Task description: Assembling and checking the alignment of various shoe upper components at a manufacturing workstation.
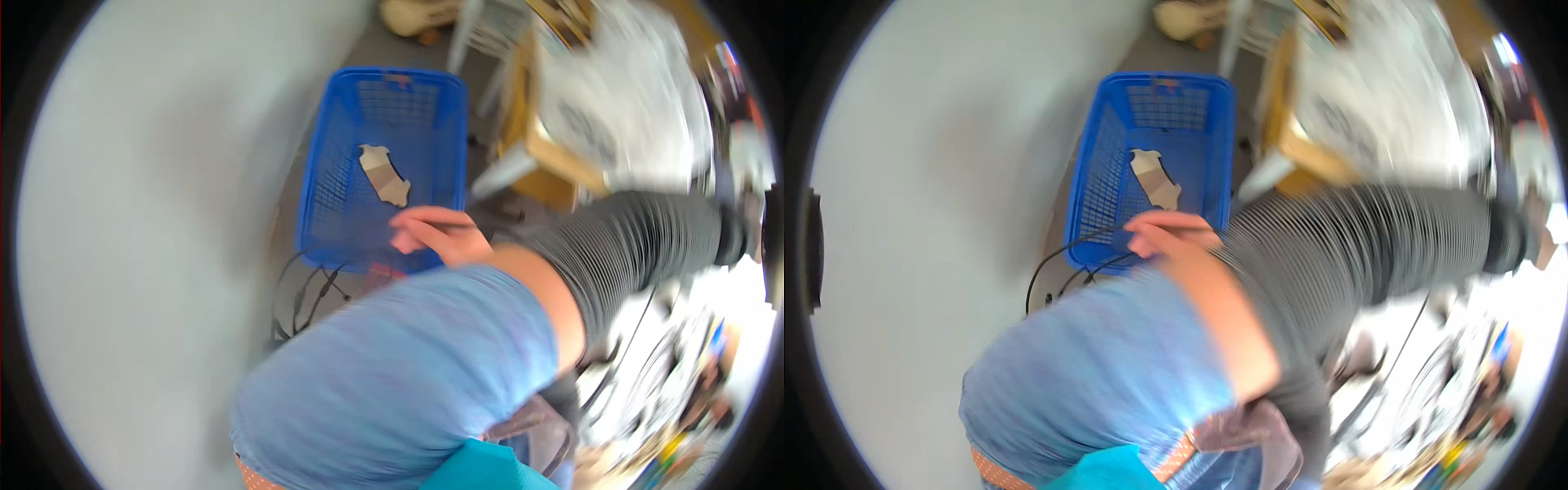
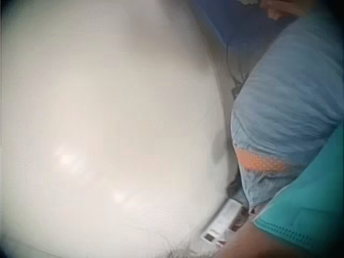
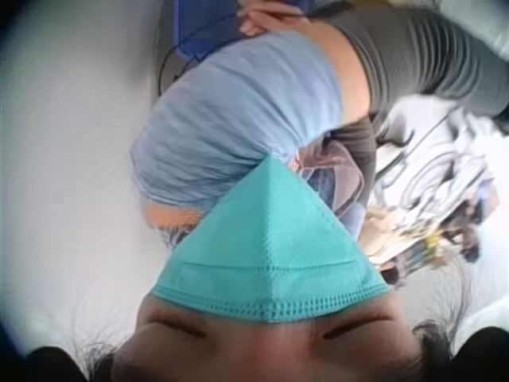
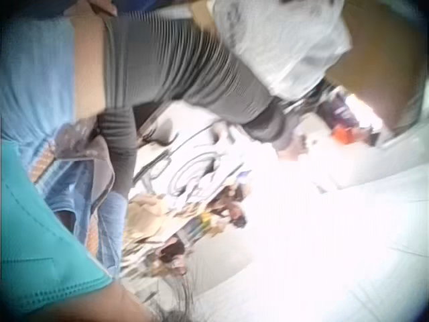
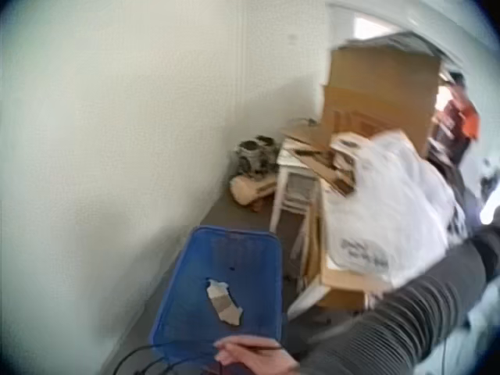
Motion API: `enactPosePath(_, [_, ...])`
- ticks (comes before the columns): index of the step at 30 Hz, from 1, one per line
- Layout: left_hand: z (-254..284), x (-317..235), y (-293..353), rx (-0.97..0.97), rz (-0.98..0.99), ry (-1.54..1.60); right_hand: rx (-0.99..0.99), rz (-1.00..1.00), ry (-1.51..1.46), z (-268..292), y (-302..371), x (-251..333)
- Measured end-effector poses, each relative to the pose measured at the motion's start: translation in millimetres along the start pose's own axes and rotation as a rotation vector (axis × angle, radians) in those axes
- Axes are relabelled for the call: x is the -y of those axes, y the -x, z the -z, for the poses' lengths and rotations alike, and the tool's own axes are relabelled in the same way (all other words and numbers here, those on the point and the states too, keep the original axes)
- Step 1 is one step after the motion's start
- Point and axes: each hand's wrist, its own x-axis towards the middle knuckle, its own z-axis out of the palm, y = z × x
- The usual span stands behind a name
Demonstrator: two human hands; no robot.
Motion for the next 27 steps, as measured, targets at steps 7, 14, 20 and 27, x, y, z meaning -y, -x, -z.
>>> enactPosePath(7, [7,-61,76,-0.241,0.375,0.128,-0.155,0.144,-0.080,36,-24,19])
enactPosePath(14, [-16,-94,-28,-0.327,0.239,0.394,-0.355,0.676,-0.419,85,3,96])
enactPosePath(20, [-30,-127,-116,-0.344,0.055,0.611,-0.198,0.988,-0.769,170,82,138])
enactPosePath(27, [-44,-132,-188,-0.322,-0.144,0.859,-0.650,1.350,-0.908,263,219,177])
